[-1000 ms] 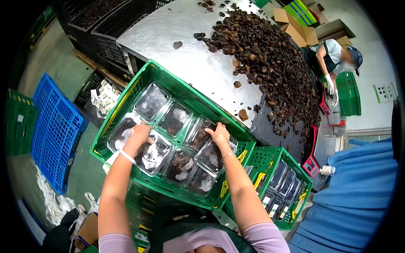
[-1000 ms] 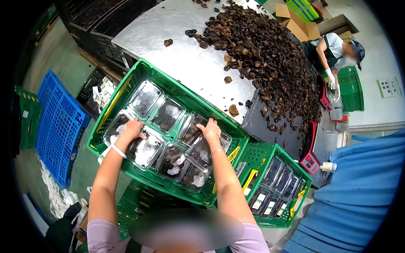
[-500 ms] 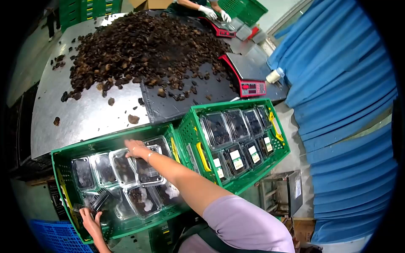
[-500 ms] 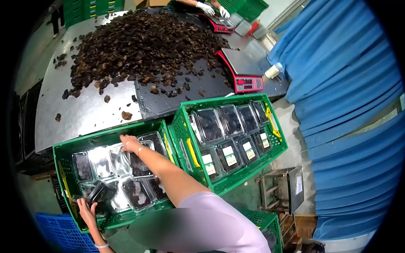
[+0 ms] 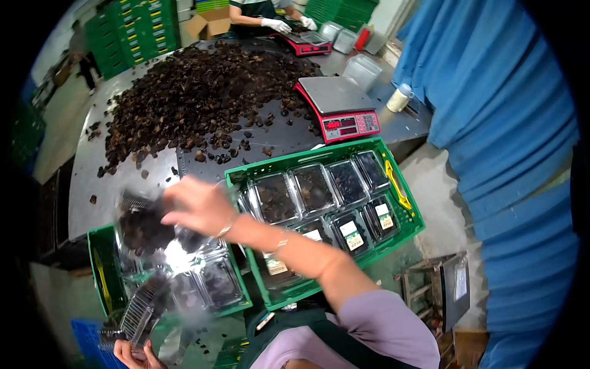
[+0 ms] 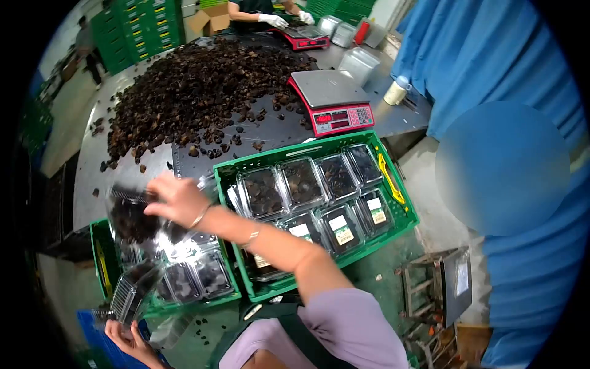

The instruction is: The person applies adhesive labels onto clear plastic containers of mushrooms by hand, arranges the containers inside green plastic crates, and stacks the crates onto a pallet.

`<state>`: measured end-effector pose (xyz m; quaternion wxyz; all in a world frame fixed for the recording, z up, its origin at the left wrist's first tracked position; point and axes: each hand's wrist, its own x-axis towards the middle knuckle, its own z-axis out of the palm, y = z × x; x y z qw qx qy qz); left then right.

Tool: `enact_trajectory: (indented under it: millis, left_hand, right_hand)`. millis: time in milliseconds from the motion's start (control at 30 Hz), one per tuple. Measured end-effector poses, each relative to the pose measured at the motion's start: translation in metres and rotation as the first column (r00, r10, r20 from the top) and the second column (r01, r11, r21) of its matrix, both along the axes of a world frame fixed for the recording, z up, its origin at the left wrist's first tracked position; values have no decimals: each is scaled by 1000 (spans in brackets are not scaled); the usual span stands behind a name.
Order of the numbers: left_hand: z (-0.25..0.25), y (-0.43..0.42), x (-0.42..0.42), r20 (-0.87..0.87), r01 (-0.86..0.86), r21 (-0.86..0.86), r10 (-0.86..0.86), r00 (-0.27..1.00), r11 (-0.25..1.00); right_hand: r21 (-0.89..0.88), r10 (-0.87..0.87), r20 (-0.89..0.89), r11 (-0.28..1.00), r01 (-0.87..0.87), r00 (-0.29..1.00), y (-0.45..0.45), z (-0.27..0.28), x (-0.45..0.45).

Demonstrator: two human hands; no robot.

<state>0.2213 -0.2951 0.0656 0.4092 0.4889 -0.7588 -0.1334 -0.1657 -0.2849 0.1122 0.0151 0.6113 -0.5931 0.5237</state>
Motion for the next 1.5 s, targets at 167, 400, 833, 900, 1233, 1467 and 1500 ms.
enact_trajectory:
  millis: [167, 400, 833, 900, 1233, 1467, 1500]
  left_hand:
    - [56, 110, -119, -170, 190, -96, -204, 964, 977]
    - [79, 156, -274, -82, 562, 319, -569, 818, 763]
    - [11, 221, -275, -782, 705, 588, 58, 620, 398]
    - [1, 245, -266, -827, 723, 557, 200, 525, 408]
    - [-35, 272, -225, -830, 430, 553, 426, 361, 714]
    - [-38, 225, -217, -916, 637, 382, 368, 162, 670]
    - [-28, 220, -212, -907, 632, 422, 310, 286, 650]
  right_hand:
    - [-18, -97, -282, 995, 96, 954, 166, 82, -122]
    - [511, 50, -305, 851, 119, 951, 320, 50, -233]
    - [570, 227, -171, 817, -92, 959, 306, -68, -210]
    - [557, 299, -261, 823, -110, 918, 281, -87, -190]
    - [468, 629, -115, 717, -517, 769, 205, -90, -69]
    - [417, 552, 330, 643, -643, 766, 205, -49, 35]
    - [359, 516, 340, 702, -616, 786, 196, -41, 38]
